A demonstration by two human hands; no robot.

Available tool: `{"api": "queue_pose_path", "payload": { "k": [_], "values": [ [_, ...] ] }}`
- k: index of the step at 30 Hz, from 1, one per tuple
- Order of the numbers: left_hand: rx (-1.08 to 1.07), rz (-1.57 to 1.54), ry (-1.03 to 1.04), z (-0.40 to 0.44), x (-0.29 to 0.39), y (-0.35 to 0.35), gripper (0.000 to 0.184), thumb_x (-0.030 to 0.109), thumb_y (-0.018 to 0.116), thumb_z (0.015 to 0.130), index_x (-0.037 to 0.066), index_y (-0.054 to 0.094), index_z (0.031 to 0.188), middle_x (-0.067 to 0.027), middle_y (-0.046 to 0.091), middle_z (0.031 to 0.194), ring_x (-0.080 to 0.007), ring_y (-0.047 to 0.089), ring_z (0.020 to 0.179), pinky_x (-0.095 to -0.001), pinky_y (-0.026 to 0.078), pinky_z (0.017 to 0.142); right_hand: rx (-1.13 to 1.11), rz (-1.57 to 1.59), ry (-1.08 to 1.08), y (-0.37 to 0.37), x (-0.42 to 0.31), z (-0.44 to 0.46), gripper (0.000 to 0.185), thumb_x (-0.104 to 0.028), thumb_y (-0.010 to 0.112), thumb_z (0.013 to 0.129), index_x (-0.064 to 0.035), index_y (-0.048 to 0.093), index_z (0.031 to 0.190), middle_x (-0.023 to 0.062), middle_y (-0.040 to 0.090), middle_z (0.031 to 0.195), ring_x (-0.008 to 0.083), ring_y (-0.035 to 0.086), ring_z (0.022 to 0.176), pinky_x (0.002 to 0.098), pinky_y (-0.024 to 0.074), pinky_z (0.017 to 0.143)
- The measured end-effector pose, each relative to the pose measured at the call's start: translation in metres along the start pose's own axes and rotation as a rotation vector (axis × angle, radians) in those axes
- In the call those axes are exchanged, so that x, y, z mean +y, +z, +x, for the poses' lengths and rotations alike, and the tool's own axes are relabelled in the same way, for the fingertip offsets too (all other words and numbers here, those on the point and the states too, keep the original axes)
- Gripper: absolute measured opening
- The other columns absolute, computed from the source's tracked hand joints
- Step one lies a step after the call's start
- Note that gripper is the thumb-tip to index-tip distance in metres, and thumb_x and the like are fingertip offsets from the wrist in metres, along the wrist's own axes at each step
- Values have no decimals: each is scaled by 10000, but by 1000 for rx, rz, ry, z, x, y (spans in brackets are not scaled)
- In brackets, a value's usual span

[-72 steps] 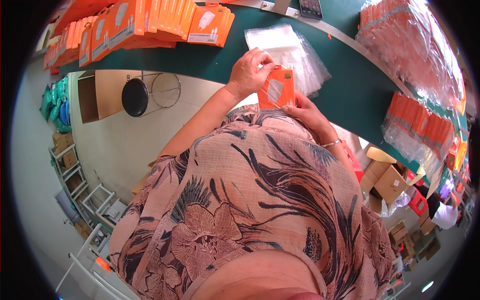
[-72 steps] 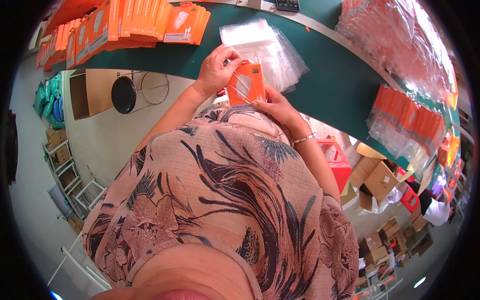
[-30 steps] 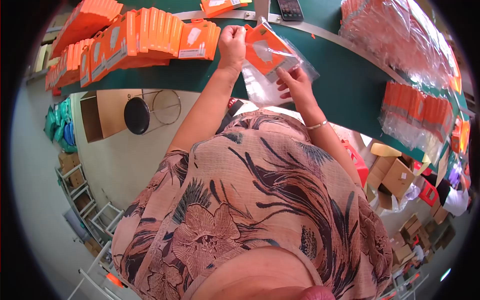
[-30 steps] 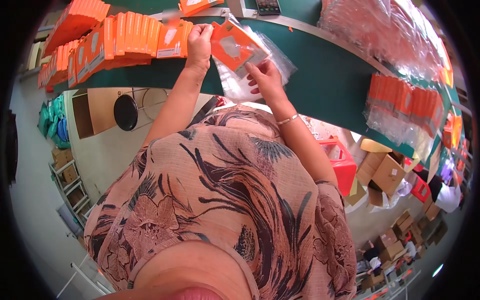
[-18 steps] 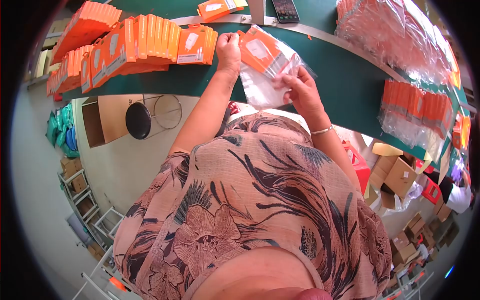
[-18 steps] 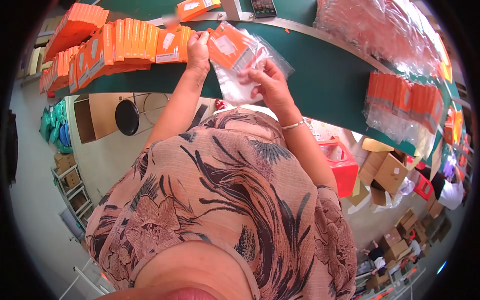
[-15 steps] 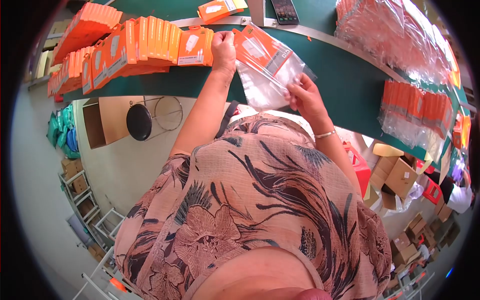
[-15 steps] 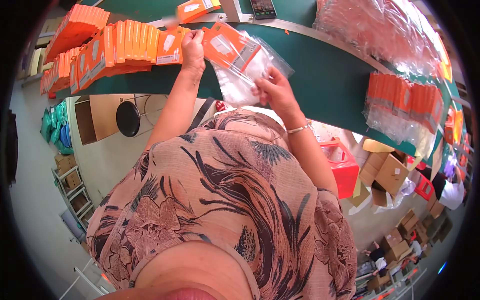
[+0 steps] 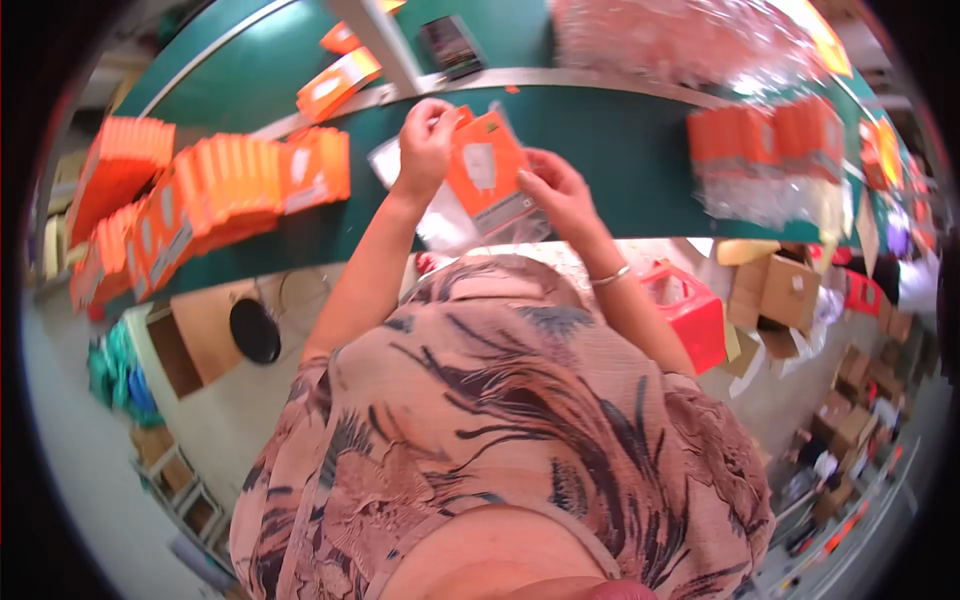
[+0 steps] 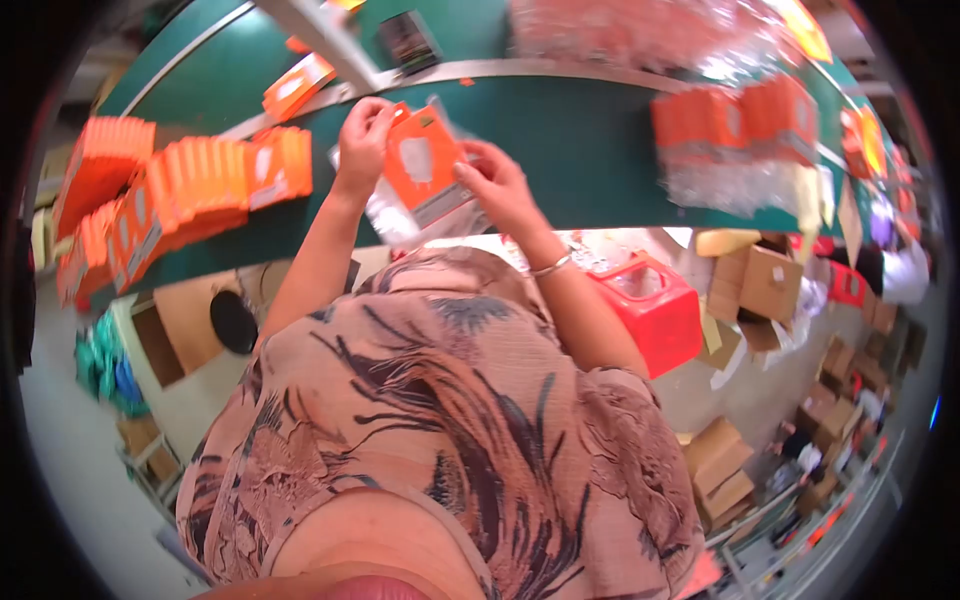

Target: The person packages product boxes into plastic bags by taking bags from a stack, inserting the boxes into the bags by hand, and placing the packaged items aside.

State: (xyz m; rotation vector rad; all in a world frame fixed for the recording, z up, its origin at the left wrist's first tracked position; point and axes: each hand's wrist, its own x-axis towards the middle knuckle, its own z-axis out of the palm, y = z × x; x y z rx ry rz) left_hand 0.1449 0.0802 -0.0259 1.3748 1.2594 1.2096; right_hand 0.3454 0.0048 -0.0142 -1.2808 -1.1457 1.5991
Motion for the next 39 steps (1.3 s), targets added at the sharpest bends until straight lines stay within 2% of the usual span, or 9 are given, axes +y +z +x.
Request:
{"api": "queue_pose_path", "payload": {
  "k": [5, 8, 15, 18, 25, 30, 33, 35, 39],
  "values": [
    [-143, -541, -430, -40, 43, 63, 307, 245, 615, 928, 60, 509, 1148, -72, 585, 1047, -138, 602, 847, -248, 513, 738, 343, 163, -193, -54, 2, -9, 351, -174, 601, 933, 28, 562, 1217, 23, 626, 1049, 86, 571, 932, 224, 465, 804],
    [-543, -402, -608, -53, 41, 73, 377, 284, 639, 907, 71, 504, 1187, -89, 592, 1065, -165, 614, 869, -275, 526, 744, 521, 78, -229, -126, -26, -20, 320, -174, 594, 938, 13, 587, 1196, 1, 625, 1009, 68, 559, 857, 204, 471, 735],
    [-717, -258, -655, -56, 13, 70, 357, 283, 621, 909, 60, 529, 1172, -77, 598, 1022, -154, 604, 839, -268, 505, 722, 877, -276, -386, -324, -61, -25, 322, -246, 598, 934, -24, 605, 1167, 48, 648, 975, 114, 578, 832, 264, 490, 760],
    [-707, -253, -673, -59, 9, 67, 328, 267, 609, 914, 51, 541, 1151, -76, 599, 1009, -149, 598, 831, -261, 497, 706, 1224, -1531, -284, -334, -65, -24, 410, -348, 610, 903, -65, 605, 1200, 115, 651, 1068, 266, 622, 937, 385, 505, 851],
    [-653, -236, -712, -65, -6, 50, 294, 251, 602, 914, 52, 562, 1127, -66, 613, 973, -142, 600, 795, -247, 488, 680, 1153, -1698, -279, -293, -52, -15, 460, -358, 641, 842, -117, 582, 1229, 130, 596, 1135, 317, 583, 1040, 433, 483, 892],
    [-449, -96, -491, -80, -71, 3, 212, 209, 594, 904, 46, 613, 1039, -42, 644, 902, -142, 603, 701, -288, 496, 641, 1021, -1756, -199, -318, -50, -8, 439, -306, 657, 815, -124, 586, 1208, 132, 619, 1080, 295, 595, 1015, 411, 494, 864],
    [-227, 303, -310, -95, -69, -23, 153, 170, 626, 881, 50, 619, 975, -30, 620, 855, -124, 601, 711, -262, 482, 622, 1059, -1841, -227, -268, -62, 0, 408, -282, 637, 842, -111, 581, 1208, 130, 642, 1038, 311, 607, 988, 419, 497, 857],
    [-103, 585, 65, -100, -71, -35, 136, 142, 659, 835, 46, 613, 920, -62, 604, 819, -177, 602, 712, -307, 483, 639, 940, -1526, -828, -212, -64, 5, 304, -197, 622, 876, -79, 609, 1156, 124, 651, 995, 305, 620, 941, 398, 506, 826],
    [-175, 675, 152, -105, -102, -37, 134, 138, 673, 811, 53, 610, 893, -82, 593, 811, -229, 598, 734, -343, 481, 670, 292, -904, -566, -87, -9, 11, 172, -68, 621, 883, -63, 662, 1050, 93, 642, 910, 186, 602, 795, 276, 482, 718]
  ]
}}
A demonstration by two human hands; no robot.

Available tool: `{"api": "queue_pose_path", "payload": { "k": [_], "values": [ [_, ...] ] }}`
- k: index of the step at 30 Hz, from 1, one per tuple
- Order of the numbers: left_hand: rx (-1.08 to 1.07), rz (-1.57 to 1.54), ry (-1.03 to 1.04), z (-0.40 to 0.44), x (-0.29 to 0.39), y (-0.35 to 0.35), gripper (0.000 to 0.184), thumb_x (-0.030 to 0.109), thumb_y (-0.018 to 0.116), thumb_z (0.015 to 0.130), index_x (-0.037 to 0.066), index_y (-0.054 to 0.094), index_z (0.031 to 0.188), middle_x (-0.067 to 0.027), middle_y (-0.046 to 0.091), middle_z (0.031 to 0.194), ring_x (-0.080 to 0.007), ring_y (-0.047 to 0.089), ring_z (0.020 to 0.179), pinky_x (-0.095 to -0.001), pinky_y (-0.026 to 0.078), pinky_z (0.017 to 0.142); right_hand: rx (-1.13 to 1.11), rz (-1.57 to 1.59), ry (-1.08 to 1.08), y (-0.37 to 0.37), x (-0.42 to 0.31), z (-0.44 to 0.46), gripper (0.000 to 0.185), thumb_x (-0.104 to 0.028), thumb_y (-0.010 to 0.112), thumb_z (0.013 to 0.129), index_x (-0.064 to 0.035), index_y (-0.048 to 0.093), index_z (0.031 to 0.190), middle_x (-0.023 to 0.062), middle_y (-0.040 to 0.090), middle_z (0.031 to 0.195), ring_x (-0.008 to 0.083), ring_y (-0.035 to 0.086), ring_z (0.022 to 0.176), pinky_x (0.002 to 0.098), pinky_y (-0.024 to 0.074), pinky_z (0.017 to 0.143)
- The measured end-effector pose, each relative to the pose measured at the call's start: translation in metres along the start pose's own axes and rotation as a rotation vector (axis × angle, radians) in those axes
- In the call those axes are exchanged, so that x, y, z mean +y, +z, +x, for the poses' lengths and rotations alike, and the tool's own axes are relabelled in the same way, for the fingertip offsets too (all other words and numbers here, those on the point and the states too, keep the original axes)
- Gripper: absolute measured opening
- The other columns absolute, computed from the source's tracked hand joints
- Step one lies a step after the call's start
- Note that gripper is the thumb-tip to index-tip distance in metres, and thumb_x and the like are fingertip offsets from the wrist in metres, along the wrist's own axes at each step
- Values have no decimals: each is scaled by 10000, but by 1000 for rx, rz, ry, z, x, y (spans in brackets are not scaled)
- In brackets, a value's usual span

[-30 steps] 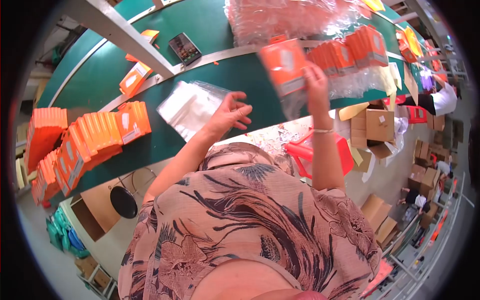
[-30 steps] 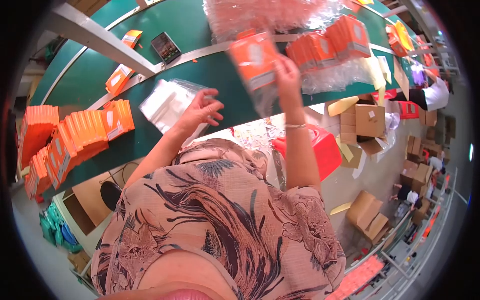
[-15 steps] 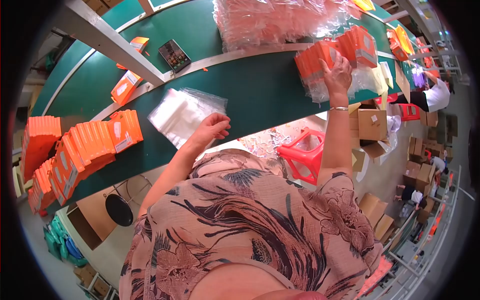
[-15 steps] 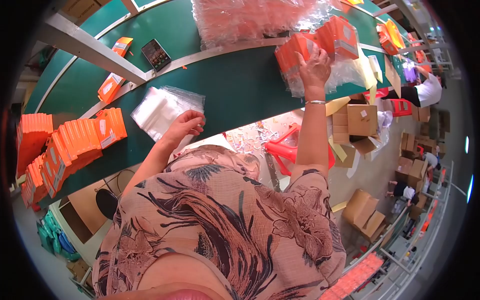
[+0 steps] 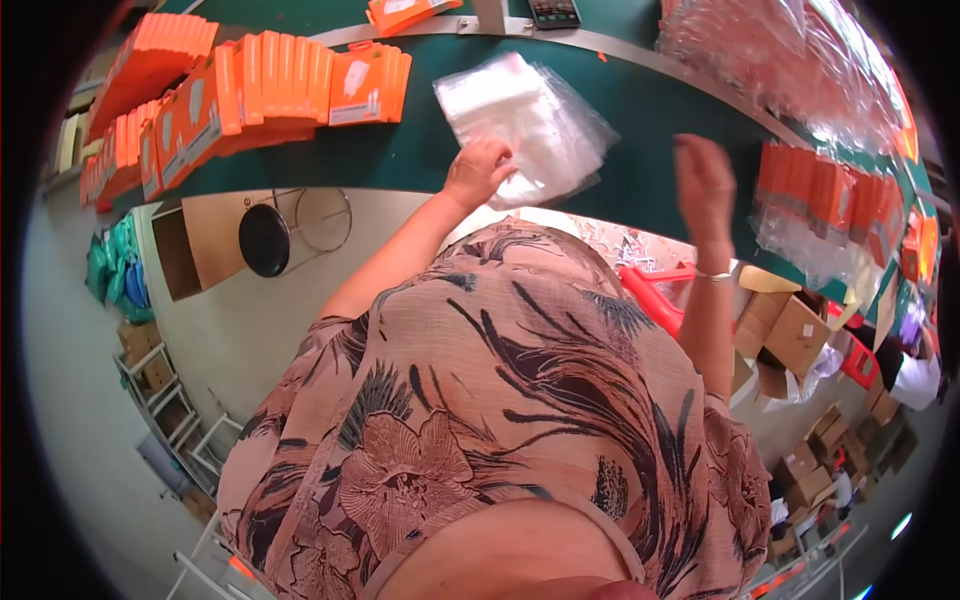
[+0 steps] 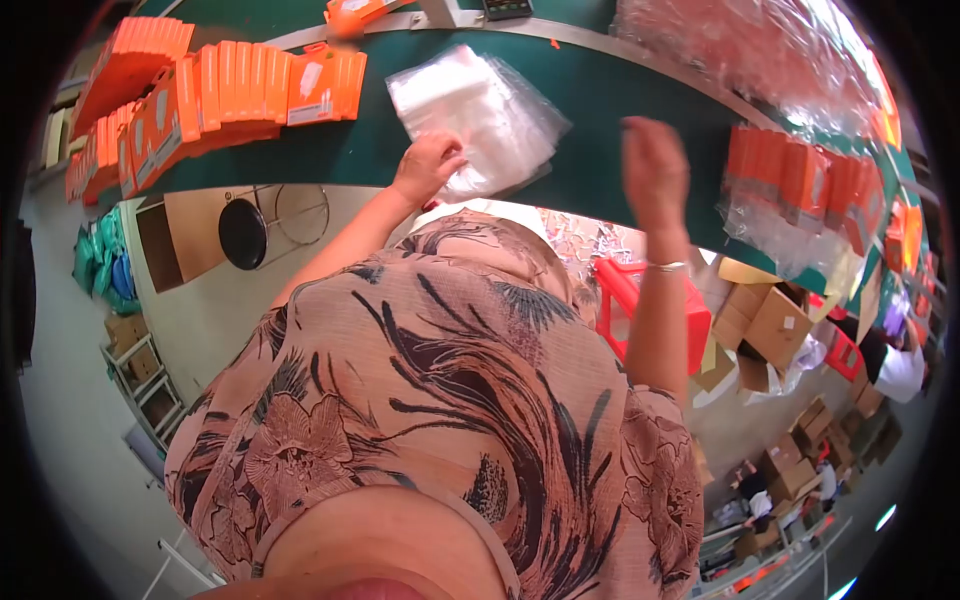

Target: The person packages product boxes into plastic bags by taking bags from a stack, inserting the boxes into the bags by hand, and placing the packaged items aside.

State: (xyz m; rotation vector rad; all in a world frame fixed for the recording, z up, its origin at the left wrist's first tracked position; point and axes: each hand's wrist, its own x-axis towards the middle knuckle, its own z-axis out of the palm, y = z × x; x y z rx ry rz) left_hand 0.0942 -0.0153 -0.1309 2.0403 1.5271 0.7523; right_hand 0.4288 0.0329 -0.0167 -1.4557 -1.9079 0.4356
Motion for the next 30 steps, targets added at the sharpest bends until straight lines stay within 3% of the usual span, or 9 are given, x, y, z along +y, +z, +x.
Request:
{"api": "queue_pose_path", "payload": {
  "k": [5, 8, 13, 17, 20, 25, 28, 29, 30],
  "values": [
    [-45, 72, -49, 8, -7, 3, 131, 145, 676, 808, 43, 619, 866, -88, 601, 810, -243, 597, 739, -354, 473, 687, -382, 258, 240, 94, -36, -51, 188, -130, 637, 887, -75, 662, 1065, 35, 651, 880, 115, 582, 735, 243, 471, 627],
    [-58, -207, -297, 12, -5, -9, 142, 159, 684, 809, 33, 625, 837, -86, 609, 803, -221, 594, 732, -331, 473, 682, -627, 595, 868, 105, -60, -54, 233, -199, 644, 892, -58, 652, 1077, 32, 647, 866, 90, 570, 697, 224, 468, 549],
    [-37, -311, -390, 15, 6, -21, 168, 179, 694, 809, 26, 628, 821, -82, 618, 808, -189, 597, 747, -309, 475, 690, -654, 865, 973, 121, -87, -41, 300, -254, 654, 890, -29, 632, 1087, 25, 609, 804, 67, 521, 594, 198, 448, 481],
    [25, -349, -404, 14, 14, -25, 185, 230, 706, 791, 59, 634, 801, -102, 628, 822, -267, 620, 760, -358, 492, 692, -532, 1012, 933, 162, -79, -41, 226, -255, 677, 872, -39, 664, 936, -7, 586, 711, 53, 481, 515, 192, 361, 416],
    [124, -408, -282, 12, 20, -35, 205, 242, 714, 789, 59, 625, 813, -95, 628, 795, -245, 621, 748, -353, 493, 691, -489, 1063, 972, 169, -77, -38, 178, -254, 697, 867, -87, 633, 872, -49, 473, 612, 29, 377, 445, 185, 306, 402],
    [8, -265, -103, 11, 19, -45, 205, 197, 716, 808, 34, 608, 871, -54, 623, 801, -141, 577, 700, -287, 484, 668, -566, 1096, 977, 172, -92, -33, 176, -252, 704, 863, -119, 610, 795, -64, 459, 576, 23, 375, 444, 188, 260, 397],
    [-201, -537, -465, 11, -1, -55, 225, 213, 720, 797, 38, 596, 867, -64, 615, 843, -154, 582, 751, -305, 488, 688, -479, 868, 958, 169, -88, -37, 169, -243, 699, 869, -111, 618, 801, -61, 456, 571, 28, 364, 434, 189, 262, 396],
    [-185, -533, -471, 10, -6, -58, 225, 213, 720, 797, 38, 596, 867, -64, 615, 843, -154, 582, 751, -305, 488, 688, -494, 870, 947, 164, -83, -36, 169, -243, 699, 869, -111, 618, 801, -61, 456, 571, 28, 364, 434, 189, 262, 396],
    [-101, -529, -511, 8, -9, -62, 222, 209, 717, 793, 37, 595, 862, -75, 618, 846, -171, 588, 759, -314, 490, 690, -676, 767, 943, 156, -75, -34, 164, -241, 689, 876, -94, 626, 843, -56, 481, 603, 29, 393, 462, 187, 282, 409]
  ]
}}
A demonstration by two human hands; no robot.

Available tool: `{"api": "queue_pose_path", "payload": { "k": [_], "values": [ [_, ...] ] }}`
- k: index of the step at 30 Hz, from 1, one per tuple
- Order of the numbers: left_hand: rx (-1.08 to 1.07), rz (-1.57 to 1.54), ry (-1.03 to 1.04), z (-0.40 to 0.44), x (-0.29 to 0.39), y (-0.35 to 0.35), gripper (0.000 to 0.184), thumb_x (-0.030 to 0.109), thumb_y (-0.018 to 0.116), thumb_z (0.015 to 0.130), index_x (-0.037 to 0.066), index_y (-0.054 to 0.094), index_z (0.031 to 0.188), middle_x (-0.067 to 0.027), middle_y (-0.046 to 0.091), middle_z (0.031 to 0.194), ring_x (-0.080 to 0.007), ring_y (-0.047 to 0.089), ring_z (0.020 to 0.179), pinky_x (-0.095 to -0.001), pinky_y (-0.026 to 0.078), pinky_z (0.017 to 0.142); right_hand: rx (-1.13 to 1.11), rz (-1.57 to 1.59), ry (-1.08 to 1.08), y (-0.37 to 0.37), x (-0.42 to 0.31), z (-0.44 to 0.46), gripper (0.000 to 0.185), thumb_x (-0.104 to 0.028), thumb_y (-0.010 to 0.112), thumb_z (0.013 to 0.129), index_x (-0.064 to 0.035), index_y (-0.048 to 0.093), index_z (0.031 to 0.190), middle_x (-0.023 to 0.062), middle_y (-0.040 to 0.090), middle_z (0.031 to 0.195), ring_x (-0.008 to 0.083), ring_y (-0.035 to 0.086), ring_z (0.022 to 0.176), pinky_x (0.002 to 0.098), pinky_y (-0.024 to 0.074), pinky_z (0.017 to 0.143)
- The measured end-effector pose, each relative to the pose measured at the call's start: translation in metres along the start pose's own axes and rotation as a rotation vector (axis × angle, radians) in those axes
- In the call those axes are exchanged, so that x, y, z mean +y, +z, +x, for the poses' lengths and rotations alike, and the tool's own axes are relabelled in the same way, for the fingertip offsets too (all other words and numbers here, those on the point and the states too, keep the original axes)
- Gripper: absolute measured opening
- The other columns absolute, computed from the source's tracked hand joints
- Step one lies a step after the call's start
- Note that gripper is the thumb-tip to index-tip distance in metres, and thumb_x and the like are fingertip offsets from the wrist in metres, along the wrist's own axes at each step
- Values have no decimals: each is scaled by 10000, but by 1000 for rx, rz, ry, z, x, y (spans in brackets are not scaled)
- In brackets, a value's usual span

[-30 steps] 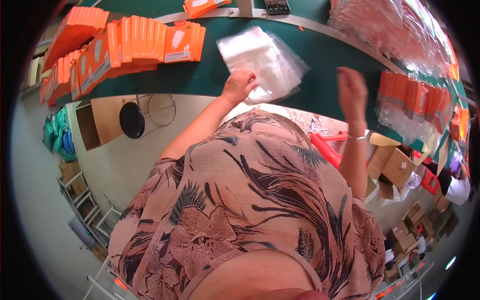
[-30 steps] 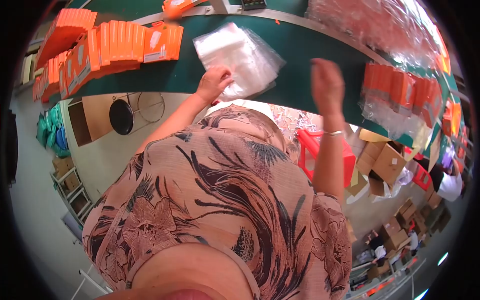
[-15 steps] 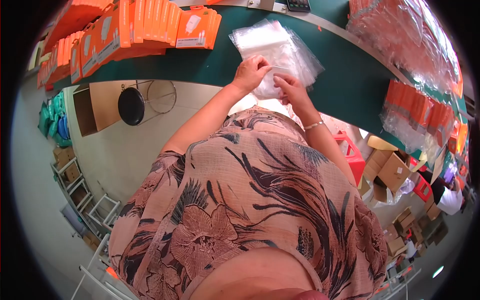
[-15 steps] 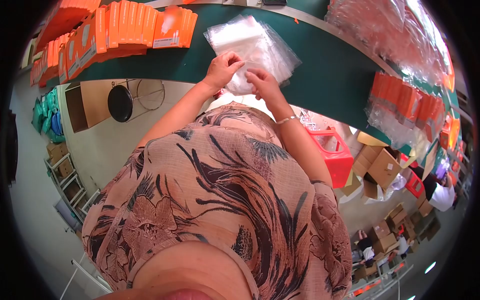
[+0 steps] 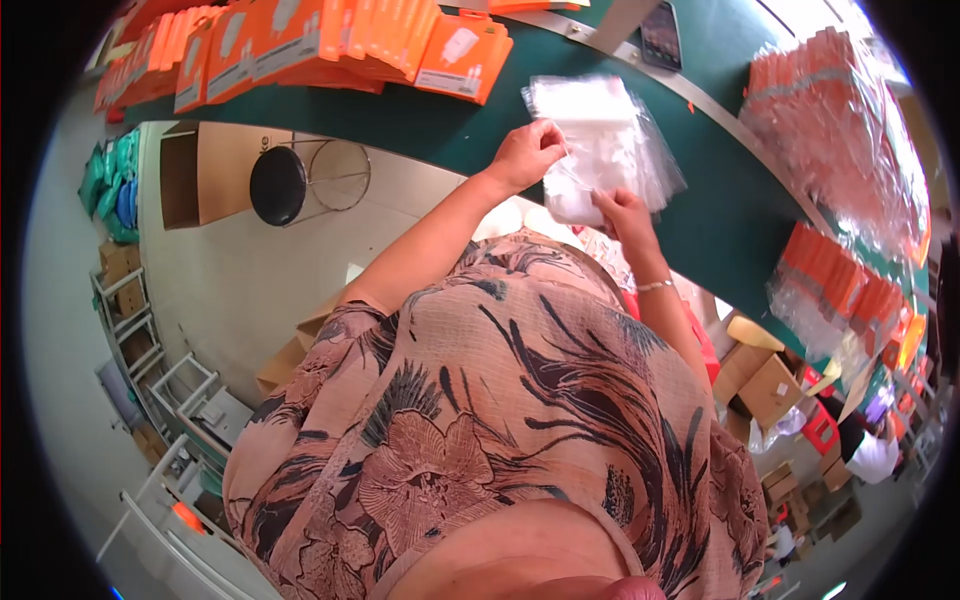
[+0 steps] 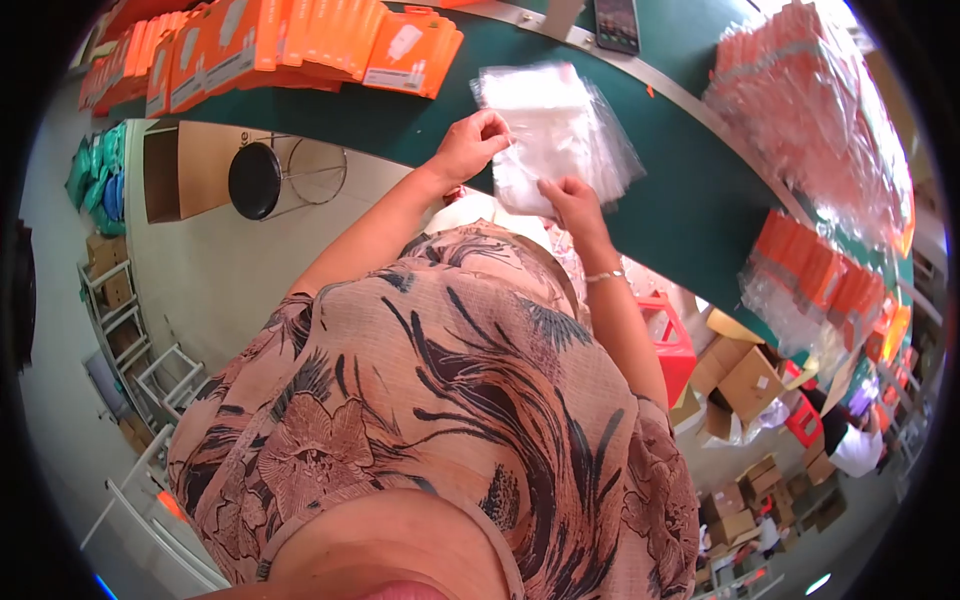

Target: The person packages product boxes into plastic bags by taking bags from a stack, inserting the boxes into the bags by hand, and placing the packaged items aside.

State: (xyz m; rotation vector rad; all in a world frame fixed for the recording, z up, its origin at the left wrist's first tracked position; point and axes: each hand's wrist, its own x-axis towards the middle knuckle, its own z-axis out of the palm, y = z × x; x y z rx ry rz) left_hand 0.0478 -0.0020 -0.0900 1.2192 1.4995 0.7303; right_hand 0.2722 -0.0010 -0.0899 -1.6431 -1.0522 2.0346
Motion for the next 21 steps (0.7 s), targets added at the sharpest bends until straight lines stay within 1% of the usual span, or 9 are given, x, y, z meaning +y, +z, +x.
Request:
{"api": "queue_pose_path", "payload": {
  "k": [2, 4, 6, 8, 10, 12, 17, 20, 21],
  "values": [
    [174, -43, -28, 0, -2, -6, 217, 200, 710, 785, 33, 591, 854, -99, 623, 853, -206, 602, 774, -332, 493, 695, -97, -159, 84, -6, -10, 6, 169, -240, 680, 882, -77, 634, 885, -50, 506, 634, 31, 422, 490, 184, 303, 421],
    [215, 31, 64, -2, -8, -4, 196, 183, 700, 777, 35, 588, 841, -102, 624, 814, -241, 605, 776, -361, 491, 702, 294, -473, -654, -5, -28, 17, 253, -254, 651, 901, -42, 620, 1035, -24, 570, 774, 46, 503, 615, 182, 365, 462],
    [262, 189, 248, -6, -18, 2, 155, 149, 678, 760, 38, 584, 815, -109, 626, 735, -312, 611, 779, -420, 487, 714, 139, -266, -468, 37, -101, 1, 347, -271, 616, 921, -30, 573, 1167, 1, 600, 932, 74, 547, 762, 193, 421, 515],
    [273, 163, 290, -8, -21, 10, 148, 146, 671, 763, 36, 585, 812, -118, 629, 737, -323, 608, 769, -427, 486, 710, -22, -268, -444, 83, -125, 35, 455, -360, 613, 911, -12, 555, 1197, 47, 613, 979, 103, 580, 833, 228, 481, 535],
    [283, 111, 366, -11, -23, 14, 136, 142, 658, 770, 31, 587, 806, -137, 633, 741, -345, 600, 750, -443, 484, 703, 45, -410, -291, 141, -136, 73, 609, -483, 609, 877, 18, 535, 1214, 106, 620, 1052, 132, 608, 921, 261, 533, 563],
    [266, 140, 358, -13, -24, 13, 137, 151, 658, 774, 34, 592, 803, -145, 634, 756, -350, 600, 760, -444, 483, 712, 0, -466, -269, 171, -142, 92, 651, -553, 602, 838, 47, 605, 1091, 148, 680, 896, 217, 673, 833, 316, 541, 558],
    [175, 223, 294, -17, -28, 7, 142, 178, 651, 792, 42, 610, 795, -164, 642, 815, -362, 604, 797, -446, 480, 737, 60, -691, -225, 181, -139, 123, 578, -529, 605, 836, 27, 651, 990, 129, 689, 800, 212, 682, 799, 318, 537, 591],
    [147, 257, 294, -14, -27, 5, 127, 165, 652, 798, 47, 621, 833, -165, 642, 836, -353, 608, 827, -434, 485, 746, 78, -795, -303, 167, -138, 132, 510, -490, 653, 832, 18, 643, 880, 83, 670, 777, 162, 637, 621, 280, 515, 523],
    [138, 284, 319, -12, -26, 4, 123, 147, 656, 799, 51, 628, 871, -165, 639, 843, -343, 610, 848, -422, 491, 752, 82, -796, -297, 160, -138, 142, 510, -490, 653, 832, 18, 643, 880, 83, 670, 777, 162, 637, 621, 280, 515, 523]
  ]
}}
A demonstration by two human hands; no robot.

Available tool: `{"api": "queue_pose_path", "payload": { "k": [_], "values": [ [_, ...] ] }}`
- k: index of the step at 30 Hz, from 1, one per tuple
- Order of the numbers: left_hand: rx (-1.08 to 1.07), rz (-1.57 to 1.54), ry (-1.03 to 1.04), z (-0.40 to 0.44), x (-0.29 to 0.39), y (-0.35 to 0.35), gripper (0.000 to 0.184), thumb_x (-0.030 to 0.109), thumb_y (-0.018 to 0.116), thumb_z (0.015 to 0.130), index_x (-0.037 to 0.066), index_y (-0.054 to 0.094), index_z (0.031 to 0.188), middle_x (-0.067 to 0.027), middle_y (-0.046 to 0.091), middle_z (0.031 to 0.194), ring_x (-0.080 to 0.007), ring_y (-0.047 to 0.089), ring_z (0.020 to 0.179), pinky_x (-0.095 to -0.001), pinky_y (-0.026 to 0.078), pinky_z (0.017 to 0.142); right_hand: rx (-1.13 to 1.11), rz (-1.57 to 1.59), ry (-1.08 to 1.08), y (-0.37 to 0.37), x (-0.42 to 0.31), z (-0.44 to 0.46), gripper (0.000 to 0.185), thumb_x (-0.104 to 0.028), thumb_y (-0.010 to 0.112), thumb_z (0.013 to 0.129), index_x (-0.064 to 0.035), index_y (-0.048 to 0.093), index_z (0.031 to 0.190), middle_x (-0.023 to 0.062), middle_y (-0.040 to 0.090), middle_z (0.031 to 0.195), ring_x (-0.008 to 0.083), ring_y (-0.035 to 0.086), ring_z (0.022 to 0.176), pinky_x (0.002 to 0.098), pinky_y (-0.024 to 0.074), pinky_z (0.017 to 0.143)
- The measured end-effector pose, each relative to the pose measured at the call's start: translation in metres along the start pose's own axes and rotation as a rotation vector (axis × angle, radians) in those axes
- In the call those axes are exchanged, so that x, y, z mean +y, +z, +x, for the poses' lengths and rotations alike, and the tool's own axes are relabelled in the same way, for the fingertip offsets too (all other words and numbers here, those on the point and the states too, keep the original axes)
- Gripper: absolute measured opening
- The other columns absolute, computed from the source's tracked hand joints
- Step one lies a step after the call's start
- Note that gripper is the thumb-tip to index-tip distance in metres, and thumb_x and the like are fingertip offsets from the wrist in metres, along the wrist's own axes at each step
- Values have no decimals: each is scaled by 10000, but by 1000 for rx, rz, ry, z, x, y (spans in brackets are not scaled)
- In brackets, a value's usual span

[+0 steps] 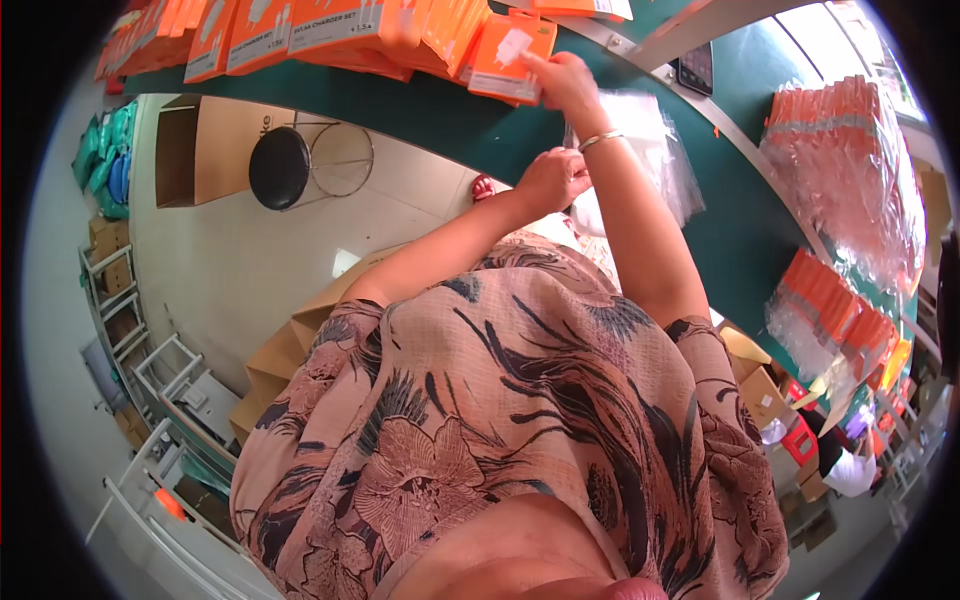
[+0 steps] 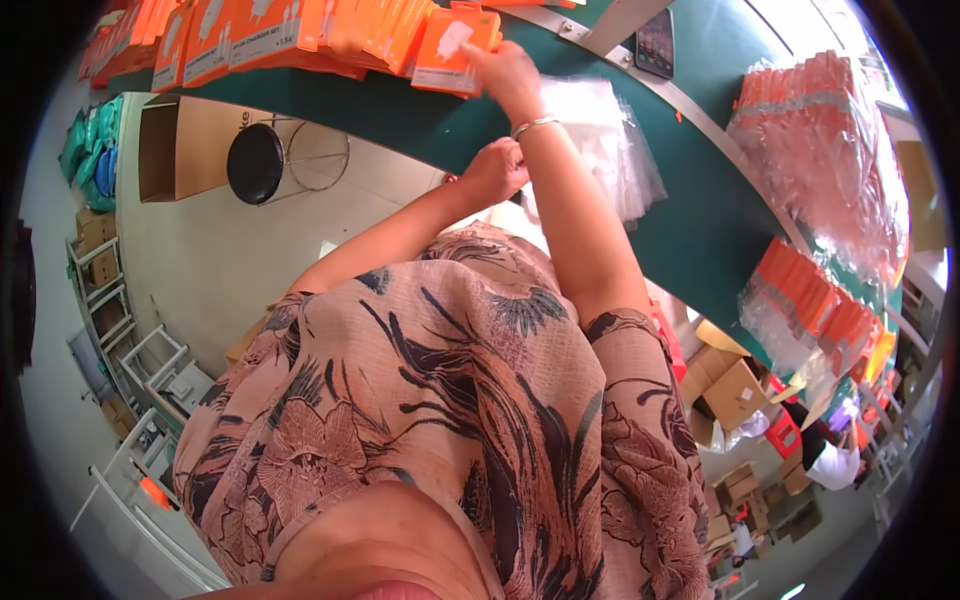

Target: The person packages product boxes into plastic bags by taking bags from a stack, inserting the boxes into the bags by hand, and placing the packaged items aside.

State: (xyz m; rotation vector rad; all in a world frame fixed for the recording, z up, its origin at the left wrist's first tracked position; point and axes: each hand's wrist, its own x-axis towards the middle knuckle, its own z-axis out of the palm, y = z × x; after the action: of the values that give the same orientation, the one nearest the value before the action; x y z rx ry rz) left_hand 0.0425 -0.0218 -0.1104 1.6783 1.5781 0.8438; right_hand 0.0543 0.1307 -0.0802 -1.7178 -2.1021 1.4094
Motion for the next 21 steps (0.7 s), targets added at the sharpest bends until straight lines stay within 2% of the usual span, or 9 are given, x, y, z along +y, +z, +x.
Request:
{"api": "queue_pose_path", "payload": {
  "k": [2, 4, 6, 9, 12, 13, 15, 17, 21],
  "values": [
    [-34, 7, 21, -1, 2, 1, 134, 130, 660, 800, 55, 635, 909, -165, 637, 850, -334, 612, 869, -410, 496, 758, 159, 311, -149, -10, 18, 3, 435, -418, 685, 829, 9, 650, 907, 60, 669, 801, 134, 630, 675, 272, 500, 561],
    [-22, -37, 24, 3, 1, 0, 143, 152, 672, 806, 60, 641, 912, -140, 639, 839, -298, 617, 853, -386, 500, 740, 207, 473, -166, -50, 35, -19, 385, -358, 690, 843, -4, 644, 988, 50, 668, 887, 127, 625, 771, 259, 503, 653],
    [-23, -61, 31, 5, 5, 1, 148, 163, 679, 809, 63, 644, 913, -127, 640, 834, -280, 619, 845, -375, 503, 732, 177, 842, -295, -88, 53, -65, 399, -328, 673, 867, -21, 618, 1117, 55, 654, 997, 128, 615, 872, 248, 496, 737],
    [94, -217, -22, 7, 13, 2, 106, 183, 651, 798, 107, 670, 870, -91, 650, 802, -279, 619, 803, -374, 495, 726, 103, 643, -217, -136, 86, -135, 451, -273, 681, 870, -47, 559, 1240, 49, 640, 1017, 110, 605, 893, 256, 499, 757],
    [56, -168, -37, 12, 16, 3, 93, 177, 644, 803, 107, 666, 862, -84, 651, 805, -263, 624, 807, -369, 499, 723, -132, 506, -21, -139, 114, -199, 528, -222, 675, 864, -94, 484, 1339, 63, 652, 969, 111, 610, 880, 265, 497, 758],
    [42, -142, -46, 14, 17, 4, 87, 173, 641, 806, 107, 664, 857, -81, 652, 807, -256, 626, 809, -367, 500, 722, -126, 512, -16, -137, 113, -213, 528, -222, 675, 864, -94, 484, 1339, 63, 652, 969, 111, 610, 880, 265, 497, 758],
    [21, -105, -38, 18, 20, 7, 102, 176, 647, 812, 94, 661, 871, -77, 650, 809, -243, 626, 793, -351, 503, 715, -221, 104, 72, -124, 106, -230, 595, -203, 655, 852, -114, 420, 1391, 100, 660, 936, 167, 630, 860, 300, 496, 754],
    [3, -30, -27, 22, 24, 11, 136, 181, 659, 823, 68, 655, 899, -70, 647, 812, -218, 626, 762, -318, 508, 701, -200, 100, 59, -109, 102, -231, 607, -196, 647, 848, -111, 405, 1399, 118, 659, 922, 198, 637, 854, 317, 496, 755],
    [-28, -14, -13, 22, 38, 10, 138, 191, 653, 824, 68, 655, 885, -74, 649, 814, -226, 626, 752, -325, 508, 692, -159, 53, 1, -94, 103, -224, 640, -188, 624, 843, -107, 359, 1421, 176, 655, 894, 292, 649, 847, 367, 496, 764]
  ]
}}
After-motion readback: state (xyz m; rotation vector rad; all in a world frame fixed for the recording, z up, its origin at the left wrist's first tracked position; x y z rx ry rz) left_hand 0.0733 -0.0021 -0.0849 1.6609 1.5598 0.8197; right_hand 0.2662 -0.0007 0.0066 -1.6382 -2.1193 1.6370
